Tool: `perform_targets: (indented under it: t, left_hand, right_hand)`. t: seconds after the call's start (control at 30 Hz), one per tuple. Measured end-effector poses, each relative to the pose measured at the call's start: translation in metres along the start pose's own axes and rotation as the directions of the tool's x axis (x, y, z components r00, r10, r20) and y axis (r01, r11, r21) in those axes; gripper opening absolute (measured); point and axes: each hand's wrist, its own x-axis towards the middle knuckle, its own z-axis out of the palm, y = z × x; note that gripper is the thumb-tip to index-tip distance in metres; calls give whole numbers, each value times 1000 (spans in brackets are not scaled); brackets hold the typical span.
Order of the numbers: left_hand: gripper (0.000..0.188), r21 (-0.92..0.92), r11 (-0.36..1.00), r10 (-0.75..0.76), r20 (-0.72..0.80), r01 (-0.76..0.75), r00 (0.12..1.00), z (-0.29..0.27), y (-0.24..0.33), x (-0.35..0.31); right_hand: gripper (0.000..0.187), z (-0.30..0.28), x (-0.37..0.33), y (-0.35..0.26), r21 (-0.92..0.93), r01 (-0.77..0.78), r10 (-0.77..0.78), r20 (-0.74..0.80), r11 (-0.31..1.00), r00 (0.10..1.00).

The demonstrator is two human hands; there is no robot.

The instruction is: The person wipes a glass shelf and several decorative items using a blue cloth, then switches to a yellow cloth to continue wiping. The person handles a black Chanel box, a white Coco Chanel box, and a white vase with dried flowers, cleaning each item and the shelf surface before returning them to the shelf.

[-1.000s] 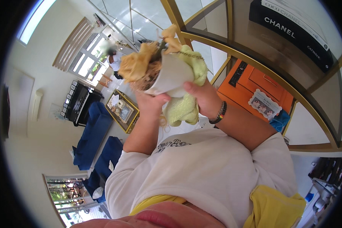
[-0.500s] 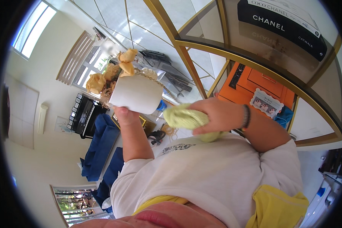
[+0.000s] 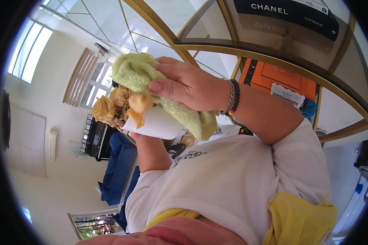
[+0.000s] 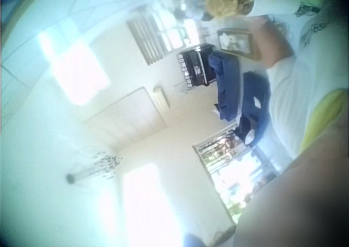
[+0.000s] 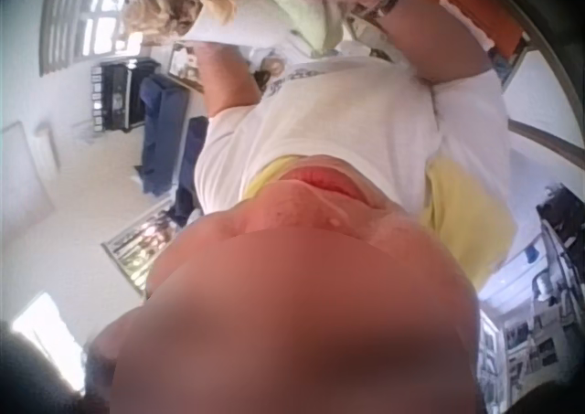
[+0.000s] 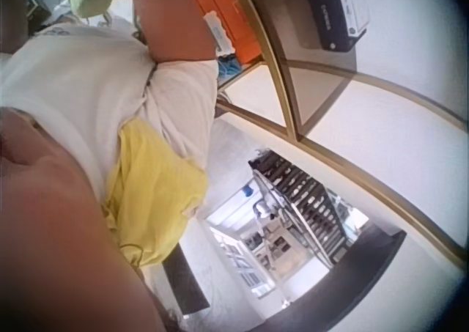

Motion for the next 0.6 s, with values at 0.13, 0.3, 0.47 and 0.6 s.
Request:
perform_targets:
  t: [0.13, 0.3, 0.47, 0.6]
  left_hand:
    - [128, 42, 997, 63, 79, -67, 995, 19, 5, 5]
    - [103, 12, 999, 31, -164, -30, 986, 41, 13, -6]
    - [56, -195, 980, -52, -51, 41, 997, 51, 20, -16]
    - [51, -66, 996, -60, -68, 56, 996, 54, 19, -15]
  right_hand:
    - [36, 1, -5, 1, 86, -375, 361, 143, 923, 921]
    - [28, -20, -4, -19, -493, -107, 280, 293, 864, 914]
    - [36, -31, -10, -45, -525, -75, 162, 122, 848, 979]
    - [37, -10, -27, -40, -342, 48, 54, 283, 938, 958]
